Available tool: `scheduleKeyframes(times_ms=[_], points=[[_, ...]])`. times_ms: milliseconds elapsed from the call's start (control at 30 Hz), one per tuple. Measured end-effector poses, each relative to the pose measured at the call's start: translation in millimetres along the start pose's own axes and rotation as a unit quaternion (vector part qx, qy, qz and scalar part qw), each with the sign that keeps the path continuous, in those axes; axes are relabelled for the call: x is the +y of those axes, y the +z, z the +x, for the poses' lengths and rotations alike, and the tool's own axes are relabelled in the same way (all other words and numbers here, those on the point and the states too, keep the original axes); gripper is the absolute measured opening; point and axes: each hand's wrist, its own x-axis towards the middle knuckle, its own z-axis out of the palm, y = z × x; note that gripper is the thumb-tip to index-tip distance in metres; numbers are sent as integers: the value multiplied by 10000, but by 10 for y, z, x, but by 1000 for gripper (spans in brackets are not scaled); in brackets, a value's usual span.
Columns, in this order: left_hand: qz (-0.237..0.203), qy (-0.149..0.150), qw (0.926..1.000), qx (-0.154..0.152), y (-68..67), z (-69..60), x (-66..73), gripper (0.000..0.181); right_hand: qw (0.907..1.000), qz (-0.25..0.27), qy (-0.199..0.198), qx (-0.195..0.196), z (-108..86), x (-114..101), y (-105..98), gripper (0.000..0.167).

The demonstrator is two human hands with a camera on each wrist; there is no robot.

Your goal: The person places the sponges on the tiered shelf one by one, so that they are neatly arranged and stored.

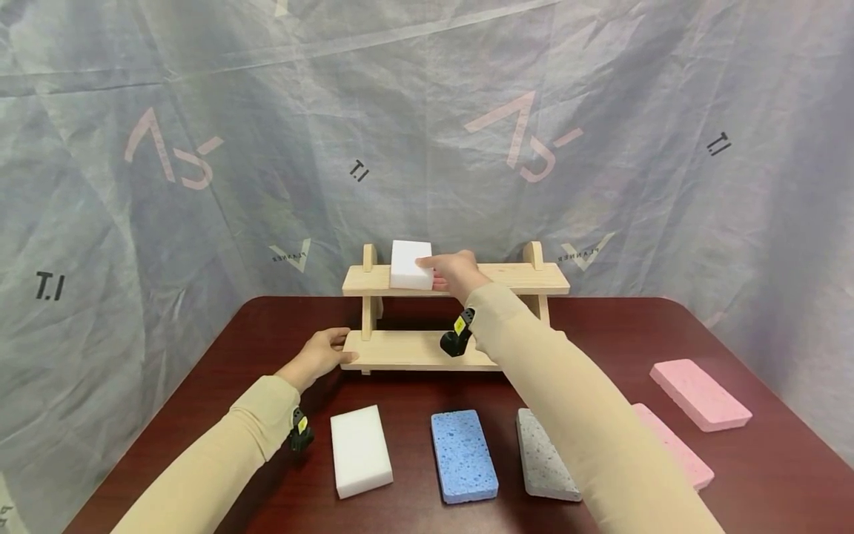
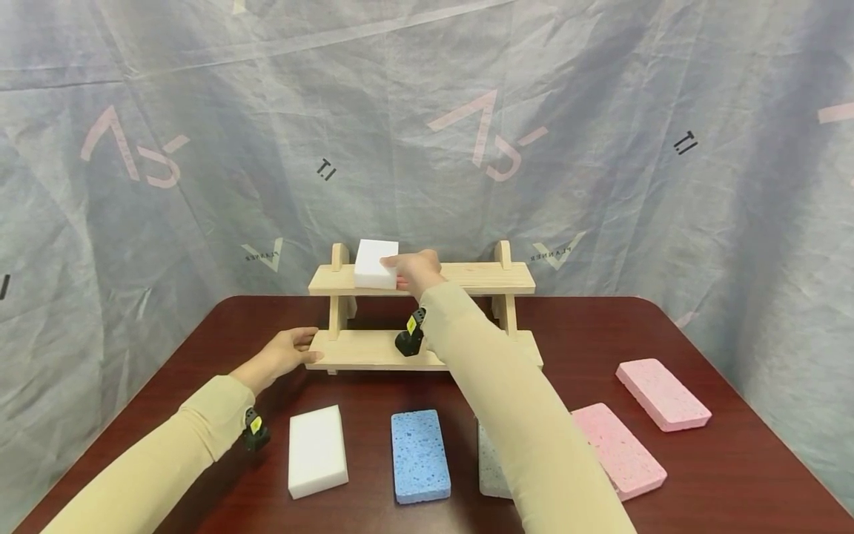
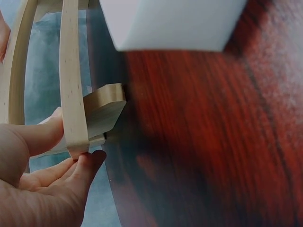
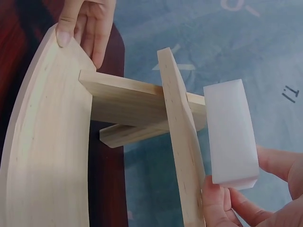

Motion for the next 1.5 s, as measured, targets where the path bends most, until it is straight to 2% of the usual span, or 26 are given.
scheduleKeyframes(times_ms=[733, 1000, 1500], points=[[-101, -25, 9999, 15, -12, 20, 11, 66, 9961, -690, -268, 474, 15, -10, 221, 71], [-138, 10, 9999, 24, -13, 19, -20, 65, 9910, -1095, -356, 680, 20, 17, 303, 66], [-157, 24, 9999, -24, -11, 16, -34, 64, 9813, -1714, -526, 698, 14, 34, 296, 64]])
